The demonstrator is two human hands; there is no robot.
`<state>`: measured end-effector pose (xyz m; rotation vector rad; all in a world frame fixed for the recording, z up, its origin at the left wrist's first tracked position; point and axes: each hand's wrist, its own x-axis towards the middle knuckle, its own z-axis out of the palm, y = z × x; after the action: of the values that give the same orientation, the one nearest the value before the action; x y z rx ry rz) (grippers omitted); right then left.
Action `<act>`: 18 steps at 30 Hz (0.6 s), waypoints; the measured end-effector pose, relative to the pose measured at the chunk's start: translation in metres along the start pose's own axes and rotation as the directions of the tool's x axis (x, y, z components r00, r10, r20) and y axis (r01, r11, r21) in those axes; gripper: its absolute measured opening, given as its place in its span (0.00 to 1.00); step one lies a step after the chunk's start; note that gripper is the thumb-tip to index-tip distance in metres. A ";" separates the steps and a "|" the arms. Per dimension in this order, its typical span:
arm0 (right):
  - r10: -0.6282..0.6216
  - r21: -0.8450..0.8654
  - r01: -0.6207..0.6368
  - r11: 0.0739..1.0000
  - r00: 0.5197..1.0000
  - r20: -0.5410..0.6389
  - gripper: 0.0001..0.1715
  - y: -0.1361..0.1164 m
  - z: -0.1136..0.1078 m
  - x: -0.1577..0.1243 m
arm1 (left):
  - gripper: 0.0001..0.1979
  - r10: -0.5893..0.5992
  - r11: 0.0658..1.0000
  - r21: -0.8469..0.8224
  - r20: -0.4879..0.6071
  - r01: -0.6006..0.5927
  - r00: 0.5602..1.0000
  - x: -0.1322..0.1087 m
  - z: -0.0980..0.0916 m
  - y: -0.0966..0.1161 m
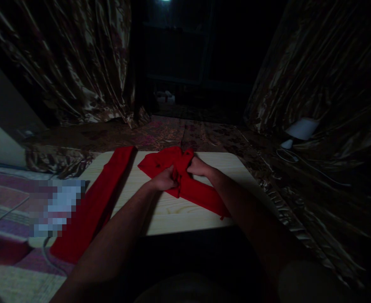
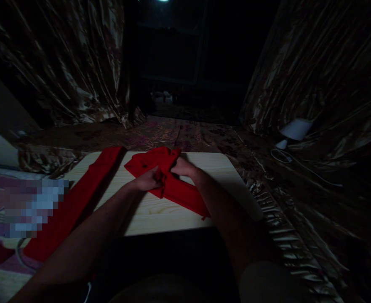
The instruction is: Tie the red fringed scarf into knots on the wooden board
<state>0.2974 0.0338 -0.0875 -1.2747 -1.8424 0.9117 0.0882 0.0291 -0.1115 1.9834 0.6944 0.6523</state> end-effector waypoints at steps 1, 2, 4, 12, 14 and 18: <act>0.031 0.027 -0.031 0.999 1.000 -0.002 0.17 0.001 0.001 0.000 | 0.37 -0.004 1.000 -0.006 0.003 0.004 1.000 0.000 0.000 -0.001; 0.055 0.049 -0.054 0.997 0.998 -0.016 0.16 0.003 0.002 0.000 | 0.36 -0.009 1.000 -0.007 0.004 0.009 1.000 0.000 0.000 -0.003; 0.096 0.123 -0.086 0.989 0.993 -0.074 0.14 0.006 0.008 0.000 | 0.36 -0.010 1.000 0.004 0.002 0.010 1.000 0.001 0.000 -0.005; 0.245 0.419 -0.114 0.901 0.930 -0.273 0.24 0.010 0.031 -0.015 | 0.42 -0.010 0.999 0.043 -0.018 0.011 1.000 -0.001 0.000 -0.004; 0.348 0.461 -0.216 0.860 0.911 -0.221 0.25 0.009 0.030 -0.021 | 0.43 -0.016 0.998 0.060 -0.025 0.018 1.000 -0.001 -0.001 -0.002; 0.409 0.536 -0.319 0.781 0.911 -0.055 0.23 0.007 0.027 -0.028 | 0.44 -0.034 0.997 0.069 -0.032 0.037 0.999 -0.002 -0.001 -0.002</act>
<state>0.2851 0.0051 -0.1108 -1.3225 -1.1097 1.3541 0.0857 0.0295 -0.1132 2.0241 0.7789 0.6461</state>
